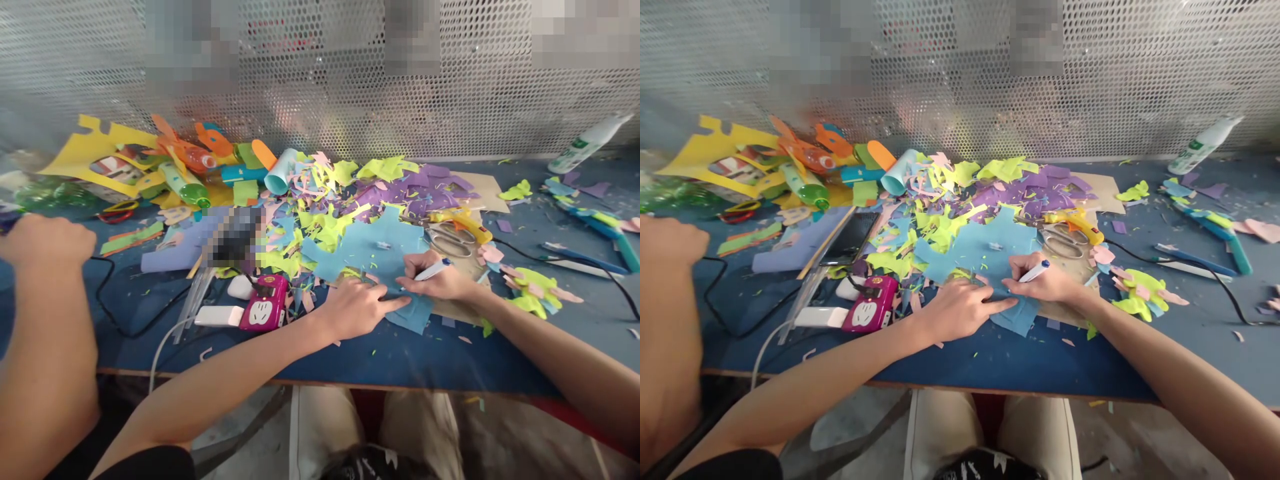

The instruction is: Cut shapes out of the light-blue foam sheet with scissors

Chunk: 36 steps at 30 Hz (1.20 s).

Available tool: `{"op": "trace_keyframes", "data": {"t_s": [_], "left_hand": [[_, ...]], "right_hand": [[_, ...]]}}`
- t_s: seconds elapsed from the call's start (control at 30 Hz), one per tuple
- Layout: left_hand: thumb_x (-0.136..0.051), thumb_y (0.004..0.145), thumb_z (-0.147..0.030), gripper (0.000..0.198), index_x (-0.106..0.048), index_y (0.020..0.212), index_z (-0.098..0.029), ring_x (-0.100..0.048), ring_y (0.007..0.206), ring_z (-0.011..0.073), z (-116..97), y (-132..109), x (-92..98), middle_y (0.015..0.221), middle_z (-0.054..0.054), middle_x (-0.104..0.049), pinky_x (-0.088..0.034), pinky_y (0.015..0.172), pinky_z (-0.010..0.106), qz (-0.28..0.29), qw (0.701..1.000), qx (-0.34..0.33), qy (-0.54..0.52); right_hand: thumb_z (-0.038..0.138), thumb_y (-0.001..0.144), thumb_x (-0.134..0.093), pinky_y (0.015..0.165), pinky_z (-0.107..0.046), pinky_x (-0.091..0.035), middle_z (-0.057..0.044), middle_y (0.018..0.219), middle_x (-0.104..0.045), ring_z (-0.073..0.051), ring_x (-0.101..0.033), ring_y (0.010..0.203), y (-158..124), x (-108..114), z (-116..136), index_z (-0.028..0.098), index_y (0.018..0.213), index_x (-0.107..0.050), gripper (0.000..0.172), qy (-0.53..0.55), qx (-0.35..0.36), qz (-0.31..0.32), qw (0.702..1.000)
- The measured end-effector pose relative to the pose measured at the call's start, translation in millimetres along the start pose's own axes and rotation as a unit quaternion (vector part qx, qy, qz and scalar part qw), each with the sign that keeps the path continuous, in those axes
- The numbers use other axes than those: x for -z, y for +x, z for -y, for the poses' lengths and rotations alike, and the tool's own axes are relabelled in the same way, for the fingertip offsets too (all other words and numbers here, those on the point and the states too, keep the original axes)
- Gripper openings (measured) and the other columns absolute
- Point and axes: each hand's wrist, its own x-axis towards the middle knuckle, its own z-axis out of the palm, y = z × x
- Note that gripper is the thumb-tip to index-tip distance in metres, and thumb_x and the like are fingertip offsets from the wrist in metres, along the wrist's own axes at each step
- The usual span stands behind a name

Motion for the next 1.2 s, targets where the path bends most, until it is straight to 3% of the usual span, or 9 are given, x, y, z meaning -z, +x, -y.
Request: {"op": "trace_keyframes", "data": {"t_s": [0.2, 0.43, 0.73, 1.0, 1.2], "left_hand": [[-0.045, 0.092, -0.02, 0.048, -0.053, 0.137, -0.035, -0.067, 0.087, 0.0215, 0.1, -0.6, -1.8, 0.087, 0.005, -0.066, -0.05, 0.063, 0.029, -0.006, 1.0, -0.002, 0.006], [-0.045, 0.092, -0.021, 0.048, -0.053, 0.137, -0.035, -0.065, 0.075, 0.0175, 0.5, -0.1, -1.4, 0.084, 0.003, -0.065, -0.048, 0.059, 0.028, -0.003, 1.0, -0.004, 0.002], [-0.043, 0.093, -0.023, 0.048, -0.05, 0.139, -0.037, -0.063, 0.073, 0.0159, 0.0, 0.3, 1.8, 0.085, 0.002, -0.065, -0.047, 0.06, 0.027, 0.02, 1.0, 0.004, 0.005], [-0.043, 0.093, -0.023, 0.051, -0.046, 0.142, -0.039, -0.064, 0.077, 0.0169, -0.8, 0.4, 2.3, 0.09, 0.003, -0.066, -0.049, 0.064, 0.029, 0.037, 0.999, 0.013, 0.004], [-0.044, 0.092, -0.025, 0.057, -0.038, 0.147, -0.036, -0.066, 0.082, 0.0194, -2.5, 2.0, 3.6, 0.093, 0.004, -0.068, -0.051, 0.067, 0.031, 0.052, 0.998, 0.02, 0.003]], "right_hand": [[0.03, 0.079, -0.074, 0.043, -0.023, -0.032, 0.005, 0.049, -0.053, -0.01, -0.044, 0.045, -0.8, -1.7, -2.8, 0.02, 0.058, -0.05, 0.033, -0.007, 0.011, 0.009, 1.0], [0.029, 0.079, -0.073, 0.045, -0.023, -0.029, 0.006, 0.049, -0.049, -0.009, -0.04, 0.046, -1.6, -4.1, -2.8, 0.02, 0.057, -0.049, 0.034, -0.036, 0.023, -0.011, 0.999], [0.027, 0.078, -0.071, 0.045, -0.023, -0.027, 0.007, 0.049, -0.043, -0.007, -0.036, 0.046, -1.4, -4.1, -6.0, 0.019, 0.056, -0.046, 0.034, -0.065, 0.032, -0.043, 0.996], [0.024, 0.077, -0.067, 0.044, -0.023, -0.024, 0.008, 0.049, -0.032, -0.007, -0.03, 0.047, -2.1, -1.7, -3.6, 0.021, 0.054, -0.035, 0.039, -0.079, 0.017, -0.077, 0.994], [0.029, 0.079, -0.069, 0.044, -0.023, -0.025, 0.008, 0.05, -0.037, -0.008, -0.032, 0.047, -4.1, 0.6, -3.3, 0.021, 0.056, -0.039, 0.038, -0.045, 0.014, -0.065, 0.997]]}}
